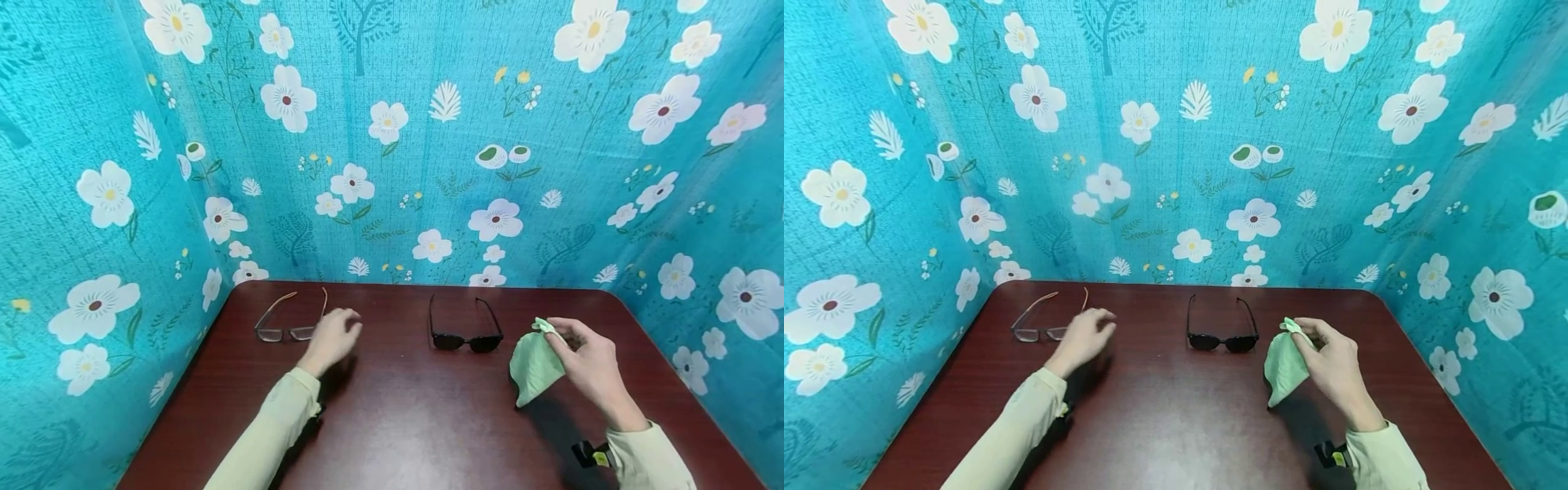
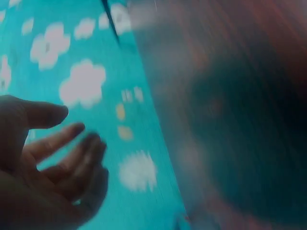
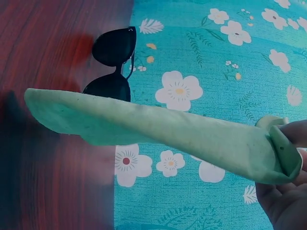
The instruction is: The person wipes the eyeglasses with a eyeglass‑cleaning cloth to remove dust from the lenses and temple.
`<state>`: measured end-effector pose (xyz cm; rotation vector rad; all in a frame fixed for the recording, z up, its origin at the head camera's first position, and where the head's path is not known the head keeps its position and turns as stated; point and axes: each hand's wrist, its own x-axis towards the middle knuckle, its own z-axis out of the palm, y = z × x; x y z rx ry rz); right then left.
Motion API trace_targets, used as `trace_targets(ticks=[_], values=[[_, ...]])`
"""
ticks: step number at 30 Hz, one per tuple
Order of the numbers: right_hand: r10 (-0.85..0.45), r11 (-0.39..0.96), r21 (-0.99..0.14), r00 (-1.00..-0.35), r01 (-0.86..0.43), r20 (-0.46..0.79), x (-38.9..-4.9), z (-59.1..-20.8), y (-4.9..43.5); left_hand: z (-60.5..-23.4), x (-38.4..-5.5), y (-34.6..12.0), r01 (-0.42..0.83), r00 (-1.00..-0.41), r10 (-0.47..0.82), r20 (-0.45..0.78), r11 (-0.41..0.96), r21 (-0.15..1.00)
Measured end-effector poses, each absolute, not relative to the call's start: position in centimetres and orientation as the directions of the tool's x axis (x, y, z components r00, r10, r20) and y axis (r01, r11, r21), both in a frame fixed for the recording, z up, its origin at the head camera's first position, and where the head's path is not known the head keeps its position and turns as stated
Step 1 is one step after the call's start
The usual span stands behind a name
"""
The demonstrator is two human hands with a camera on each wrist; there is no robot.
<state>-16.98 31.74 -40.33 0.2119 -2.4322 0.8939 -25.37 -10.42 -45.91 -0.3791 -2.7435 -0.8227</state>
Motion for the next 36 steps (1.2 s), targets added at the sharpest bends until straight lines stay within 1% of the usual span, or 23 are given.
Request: trace_targets(ticks=[2, 5, 8, 10, 12, 17, 22, 26, 29, 33, 36], values=[[0.034, 0.765, -0.556, -0.841, -0.326, 0.539, -16.9, -40.4, 31.7, -46.0, -25.3, -8.3, 0.401, -0.907, 0.284, 0.309, 0.804, 0.438], [0.030, 0.756, -0.555, -0.830, -0.346, 0.557, -17.0, -40.4, 31.6, -46.2, -25.6, -5.4, 0.504, -0.859, 0.416, 0.296, 0.789, 0.352], [0.026, 0.746, -0.560, -0.824, -0.360, 0.565, -17.1, -40.4, 31.5, -46.6, -26.3, -2.8, 0.581, -0.811, 0.511, 0.283, 0.756, 0.300], [0.024, 0.739, -0.566, -0.825, -0.366, 0.565, -17.2, -40.4, 31.4, -46.9, -26.7, -1.4, 0.605, -0.795, 0.547, 0.261, 0.742, 0.288], [0.018, 0.733, -0.568, -0.823, -0.376, 0.568, -17.2, -40.4, 31.3, -47.4, -27.1, -0.3, 0.619, -0.785, 0.568, 0.247, 0.731, 0.288], [-0.011, 0.713, -0.569, -0.818, -0.409, 0.575, -17.2, -40.5, 31.0, -48.0, -27.7, 1.1, 0.612, -0.791, 0.571, 0.218, 0.747, 0.261], [-0.014, 0.715, -0.565, -0.817, -0.411, 0.577, -17.1, -40.5, 31.0, -48.5, -28.2, 1.9, 0.643, -0.765, 0.601, 0.231, 0.738, 0.207], [-0.010, 0.720, -0.572, -0.829, -0.394, 0.559, -17.1, -40.5, 31.0, -48.8, -28.5, 2.1, 0.659, -0.751, 0.618, 0.234, 0.725, 0.200], [0.006, 0.731, -0.582, -0.850, -0.356, 0.527, -17.1, -40.5, 31.1, -49.0, -28.7, 2.3, 0.669, -0.741, 0.626, 0.243, 0.718, 0.190], [0.027, 0.730, -0.604, -0.870, -0.319, 0.492, -17.0, -40.6, 31.1, -49.0, -28.8, 2.4, 0.696, -0.714, 0.652, 0.255, 0.701, 0.157], [0.041, 0.726, -0.610, -0.866, -0.317, 0.498, -17.2, -40.6, 31.1, -49.1, -28.7, 2.4, 0.721, -0.686, 0.678, 0.263, 0.683, 0.121]])
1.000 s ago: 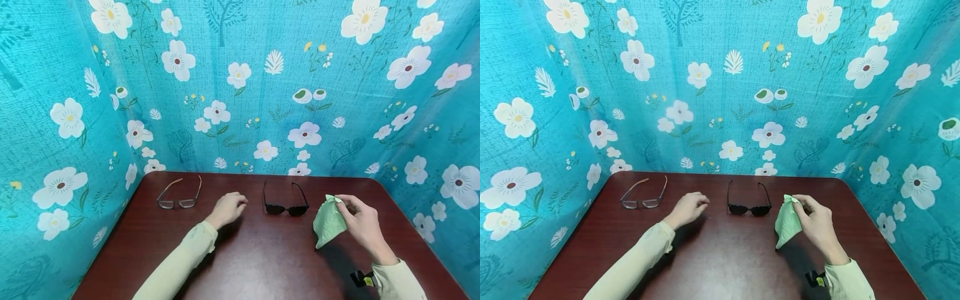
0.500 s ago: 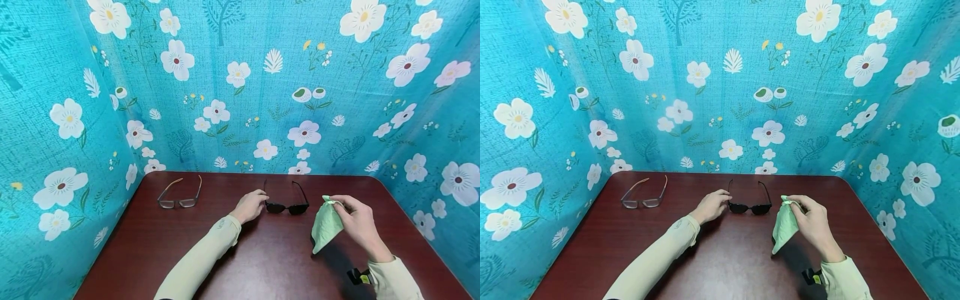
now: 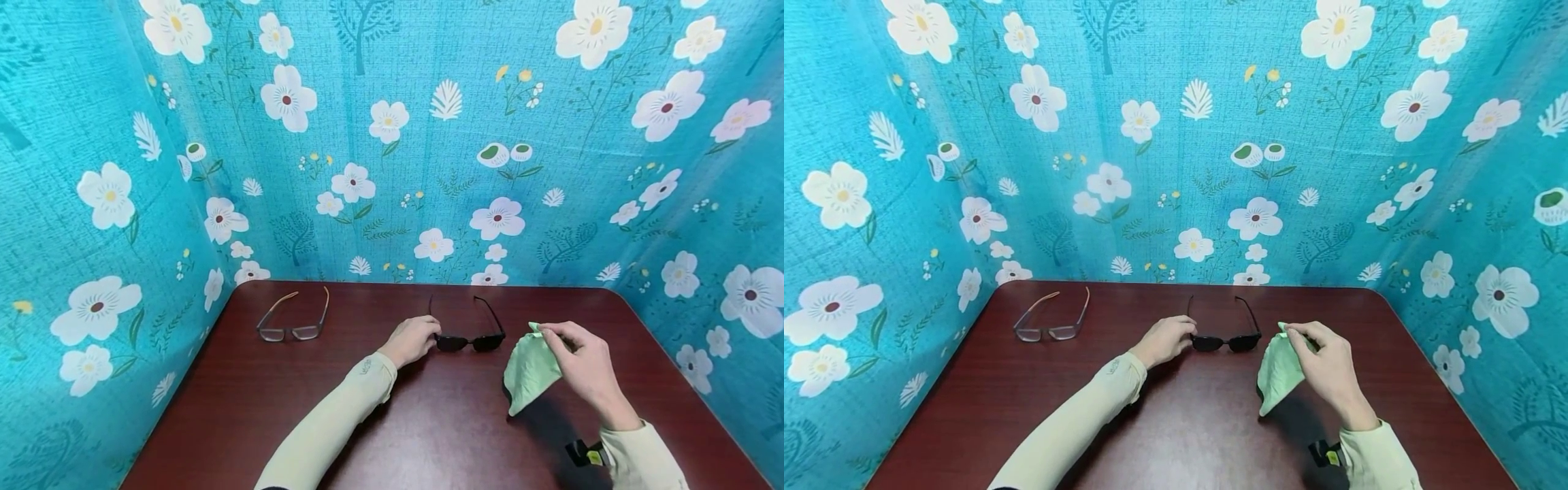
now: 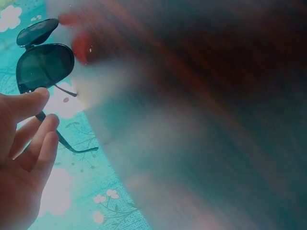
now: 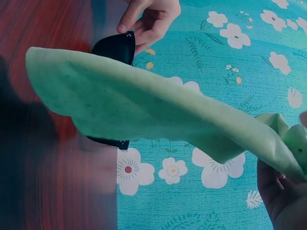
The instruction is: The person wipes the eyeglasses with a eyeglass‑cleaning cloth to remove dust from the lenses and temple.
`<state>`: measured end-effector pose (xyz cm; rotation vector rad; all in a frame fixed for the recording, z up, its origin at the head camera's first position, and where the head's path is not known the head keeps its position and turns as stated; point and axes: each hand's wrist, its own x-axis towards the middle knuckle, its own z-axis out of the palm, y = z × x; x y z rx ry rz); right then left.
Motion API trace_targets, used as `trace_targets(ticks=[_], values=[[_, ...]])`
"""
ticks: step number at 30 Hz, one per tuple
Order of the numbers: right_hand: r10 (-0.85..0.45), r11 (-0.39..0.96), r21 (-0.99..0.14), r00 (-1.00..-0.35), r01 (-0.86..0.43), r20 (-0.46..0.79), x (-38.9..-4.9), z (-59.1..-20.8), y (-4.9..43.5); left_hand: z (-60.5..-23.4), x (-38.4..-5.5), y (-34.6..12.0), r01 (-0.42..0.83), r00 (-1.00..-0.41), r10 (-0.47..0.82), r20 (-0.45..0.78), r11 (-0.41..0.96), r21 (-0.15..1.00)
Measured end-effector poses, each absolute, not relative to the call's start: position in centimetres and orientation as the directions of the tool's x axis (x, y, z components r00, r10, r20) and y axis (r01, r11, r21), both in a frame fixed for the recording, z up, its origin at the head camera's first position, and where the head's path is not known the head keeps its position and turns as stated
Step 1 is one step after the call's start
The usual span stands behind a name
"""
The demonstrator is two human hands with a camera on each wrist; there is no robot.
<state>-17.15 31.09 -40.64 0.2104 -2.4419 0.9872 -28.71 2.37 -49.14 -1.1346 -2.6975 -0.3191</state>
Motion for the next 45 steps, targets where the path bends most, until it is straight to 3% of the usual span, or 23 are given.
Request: trace_targets(ticks=[5, 12, 17, 21, 24, 29, 39, 45], values=[[0.056, 0.760, -0.569, -0.841, -0.314, 0.538, -17.3, -40.7, 30.9, -49.0, -28.4, 2.1, 0.769, -0.620, 0.718, 0.315, 0.636, 0.063], [-0.020, 0.800, -0.509, -0.861, -0.319, 0.508, -17.2, -40.4, 30.5, -47.5, -28.2, 1.5, 0.831, -0.487, 0.748, 0.450, 0.555, -0.023], [-0.098, 0.817, -0.419, -0.812, -0.396, 0.576, -17.4, -40.5, 30.3, -45.8, -27.9, 1.1, 0.850, -0.407, 0.734, 0.544, 0.522, -0.068], [-0.120, 0.802, -0.405, -0.782, -0.439, 0.611, -17.6, -40.6, 30.2, -44.2, -27.5, 0.7, 0.862, -0.376, 0.681, 0.629, 0.505, -0.032], [-0.110, 0.797, -0.411, -0.774, -0.443, 0.623, -17.7, -40.4, 30.0, -43.2, -27.2, 0.3, 0.865, -0.384, 0.615, 0.689, 0.501, 0.035], [-0.049, 0.803, -0.422, -0.753, -0.420, 0.657, -17.7, -40.1, 29.6, -42.1, -26.6, -0.7, 0.846, -0.456, 0.486, 0.746, 0.497, 0.193], [0.042, 0.778, -0.446, -0.671, -0.443, 0.740, -17.8, -39.4, 27.9, -41.6, -24.6, -3.0, 0.709, -0.689, 0.231, 0.687, 0.410, 0.574], [0.134, 0.742, -0.508, -0.646, -0.437, 0.751, -17.9, -38.8, 26.2, -42.0, -23.1, -4.7, 0.704, -0.703, 0.227, 0.674, 0.356, 0.614]])
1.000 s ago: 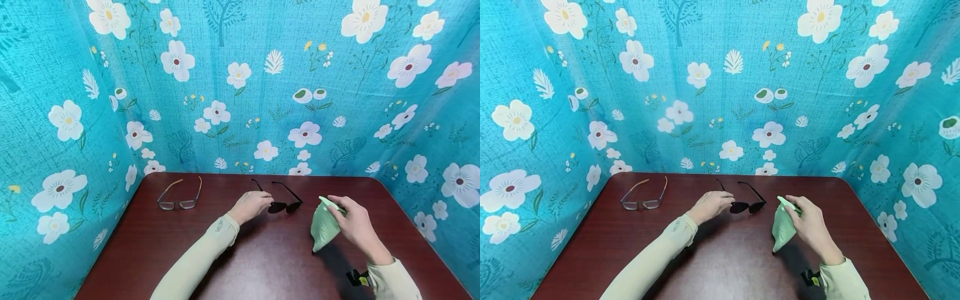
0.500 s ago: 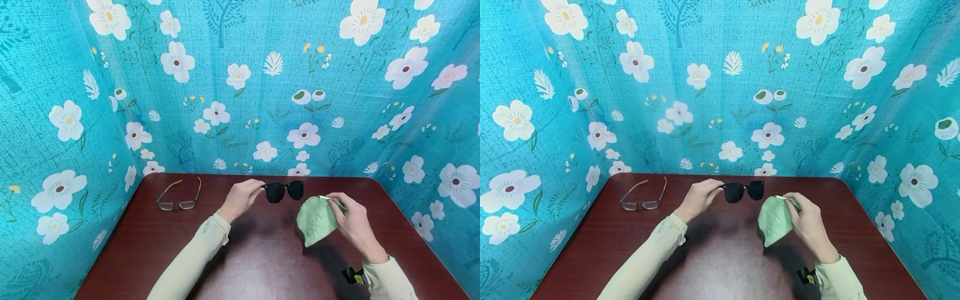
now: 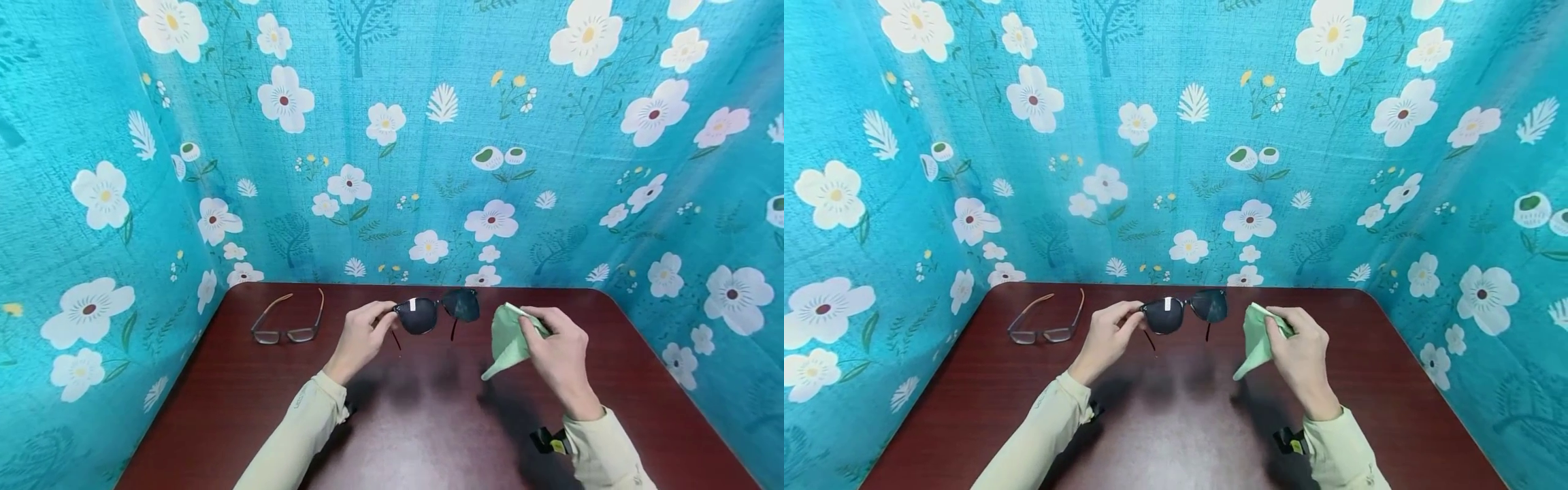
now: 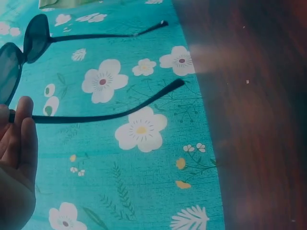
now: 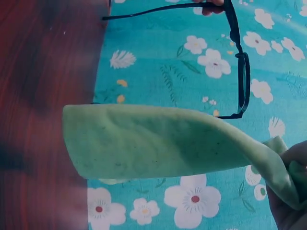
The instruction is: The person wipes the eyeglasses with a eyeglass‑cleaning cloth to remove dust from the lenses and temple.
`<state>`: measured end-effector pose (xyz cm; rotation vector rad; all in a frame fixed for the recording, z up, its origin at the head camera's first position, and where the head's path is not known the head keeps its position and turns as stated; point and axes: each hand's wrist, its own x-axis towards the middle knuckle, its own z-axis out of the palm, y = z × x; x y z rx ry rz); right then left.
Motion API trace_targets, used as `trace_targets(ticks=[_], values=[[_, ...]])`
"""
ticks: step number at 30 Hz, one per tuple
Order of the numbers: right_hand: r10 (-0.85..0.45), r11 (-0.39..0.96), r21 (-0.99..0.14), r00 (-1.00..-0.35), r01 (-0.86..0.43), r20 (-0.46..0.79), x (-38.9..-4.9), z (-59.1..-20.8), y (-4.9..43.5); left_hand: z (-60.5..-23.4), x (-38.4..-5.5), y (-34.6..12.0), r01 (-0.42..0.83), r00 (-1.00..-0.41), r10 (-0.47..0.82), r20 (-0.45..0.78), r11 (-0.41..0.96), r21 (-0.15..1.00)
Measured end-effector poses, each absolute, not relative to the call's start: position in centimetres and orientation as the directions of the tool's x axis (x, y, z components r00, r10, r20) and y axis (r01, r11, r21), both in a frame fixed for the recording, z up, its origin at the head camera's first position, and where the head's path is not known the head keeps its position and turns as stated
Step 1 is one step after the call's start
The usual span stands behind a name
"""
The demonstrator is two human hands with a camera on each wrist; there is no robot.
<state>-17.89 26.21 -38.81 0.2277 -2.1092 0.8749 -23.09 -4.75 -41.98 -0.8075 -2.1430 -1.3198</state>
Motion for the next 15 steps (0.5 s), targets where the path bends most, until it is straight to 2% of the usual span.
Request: trace_targets(ticks=[7, 11, 15], values=[[0.099, 0.704, -0.451, -0.554, -0.548, 0.827, -18.3, -38.6, 24.0, -43.0, -22.0, -5.7, 0.714, -0.700, 0.280, 0.657, 0.295, 0.635], [-0.045, 0.706, -0.349, -0.530, -0.617, 0.846, -18.3, -38.8, 22.6, -43.3, -21.8, -5.5, 0.725, -0.688, 0.290, 0.665, 0.277, 0.630], [-0.201, 0.695, -0.276, -0.548, -0.664, 0.812, -18.2, -39.3, 21.7, -43.5, -21.7, -5.4, 0.734, -0.679, 0.277, 0.680, 0.257, 0.629]])
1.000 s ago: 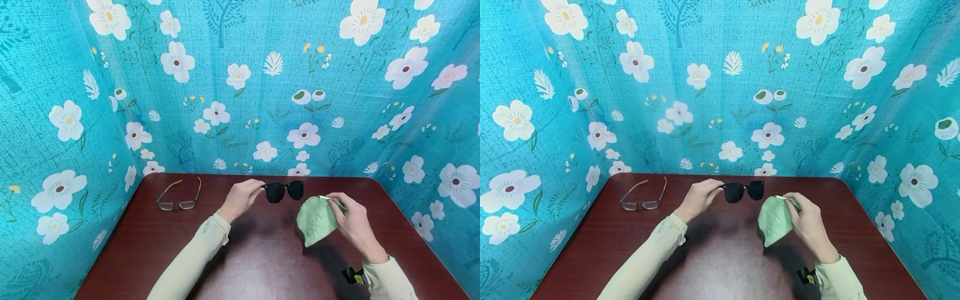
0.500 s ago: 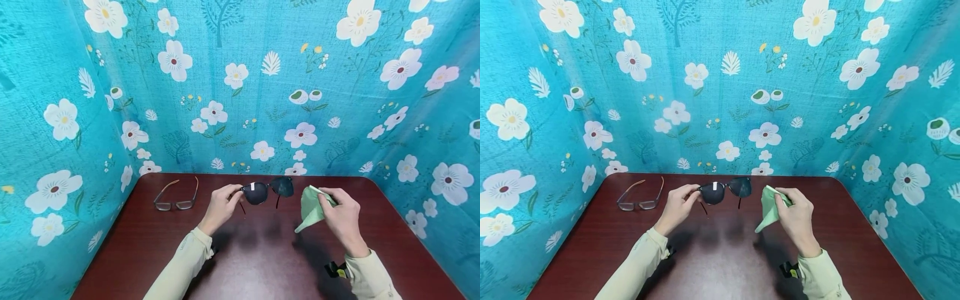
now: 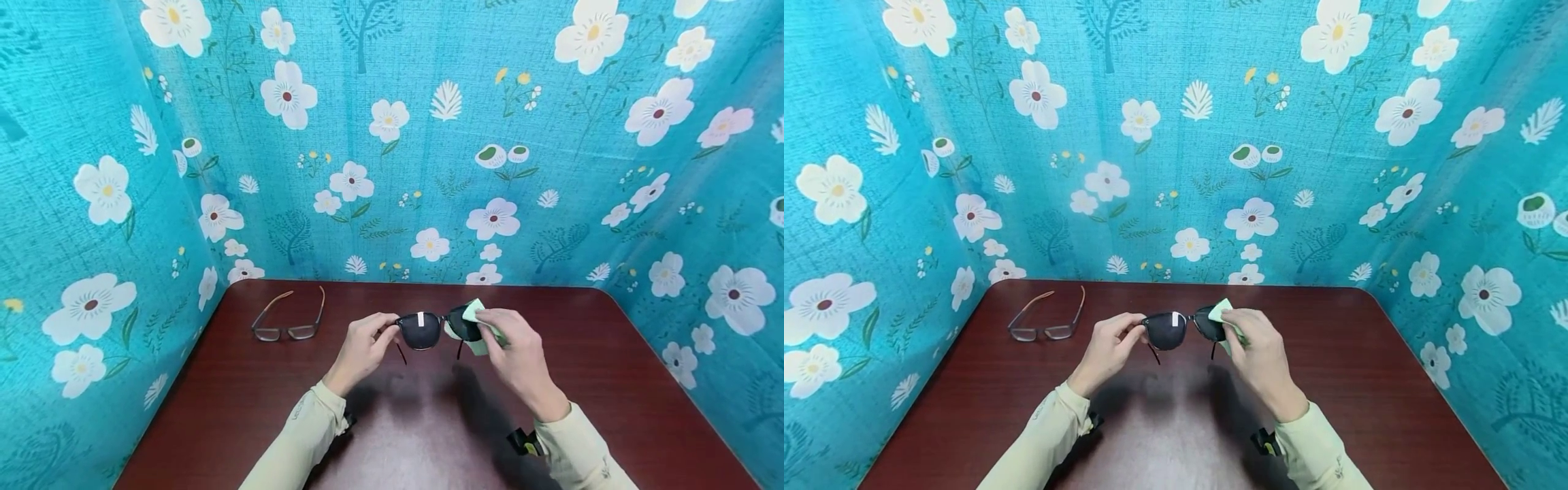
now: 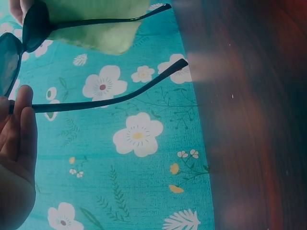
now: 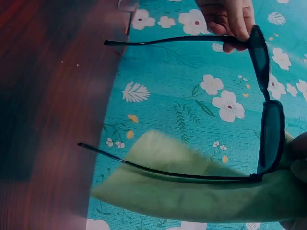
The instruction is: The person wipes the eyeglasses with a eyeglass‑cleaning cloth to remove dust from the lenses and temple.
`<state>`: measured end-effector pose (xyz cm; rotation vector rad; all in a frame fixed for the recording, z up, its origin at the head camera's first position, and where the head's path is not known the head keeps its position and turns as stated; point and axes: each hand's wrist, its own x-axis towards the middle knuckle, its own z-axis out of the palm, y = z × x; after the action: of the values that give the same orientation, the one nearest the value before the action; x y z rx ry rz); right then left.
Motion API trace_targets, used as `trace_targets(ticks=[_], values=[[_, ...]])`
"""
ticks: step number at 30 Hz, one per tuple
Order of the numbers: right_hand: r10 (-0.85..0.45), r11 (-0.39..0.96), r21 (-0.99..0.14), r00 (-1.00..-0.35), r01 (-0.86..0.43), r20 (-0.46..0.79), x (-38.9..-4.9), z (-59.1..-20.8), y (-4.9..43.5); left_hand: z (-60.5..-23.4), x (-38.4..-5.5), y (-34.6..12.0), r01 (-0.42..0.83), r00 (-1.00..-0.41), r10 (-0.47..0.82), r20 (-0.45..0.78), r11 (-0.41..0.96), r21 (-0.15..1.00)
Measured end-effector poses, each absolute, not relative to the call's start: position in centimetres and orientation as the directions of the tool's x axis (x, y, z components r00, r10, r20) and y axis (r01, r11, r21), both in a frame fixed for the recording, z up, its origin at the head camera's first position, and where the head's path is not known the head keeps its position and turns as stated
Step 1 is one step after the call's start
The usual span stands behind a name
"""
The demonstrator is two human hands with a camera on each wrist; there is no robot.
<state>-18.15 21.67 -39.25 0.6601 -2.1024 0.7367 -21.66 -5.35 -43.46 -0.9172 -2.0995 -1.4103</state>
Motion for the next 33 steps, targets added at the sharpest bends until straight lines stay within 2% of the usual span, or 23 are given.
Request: trace_targets(ticks=[5, 10, 17, 21, 29, 33], values=[[-0.293, 0.697, -0.254, -0.590, -0.670, 0.752, -17.9, -39.6, 21.3, -43.3, -21.6, -5.2, 0.702, -0.711, 0.207, 0.672, 0.264, 0.661], [-0.353, 0.691, -0.225, -0.592, -0.687, 0.725, -17.6, -39.7, 21.2, -42.7, -21.2, -5.0, 0.661, -0.747, 0.136, 0.651, 0.260, 0.704], [-0.403, 0.643, -0.163, -0.512, -0.748, 0.758, -17.4, -39.9, 20.6, -40.1, -19.1, -4.7, 0.648, -0.758, 0.110, 0.643, 0.248, 0.721], [-0.433, 0.628, -0.134, -0.488, -0.766, 0.758, -17.1, -39.7, 20.1, -40.0, -18.9, -4.6, 0.650, -0.755, 0.085, 0.650, 0.226, 0.725], [-0.467, 0.577, -0.048, -0.377, -0.815, 0.800, -16.9, -39.5, 19.4, -40.4, -19.2, -4.4, 0.672, -0.733, 0.049, 0.679, 0.209, 0.711], [-0.481, 0.555, -0.025, -0.346, -0.831, 0.806, -16.9, -39.5, 19.5, -40.4, -19.3, -4.6, 0.666, -0.735, 0.023, 0.678, 0.216, 0.714]])
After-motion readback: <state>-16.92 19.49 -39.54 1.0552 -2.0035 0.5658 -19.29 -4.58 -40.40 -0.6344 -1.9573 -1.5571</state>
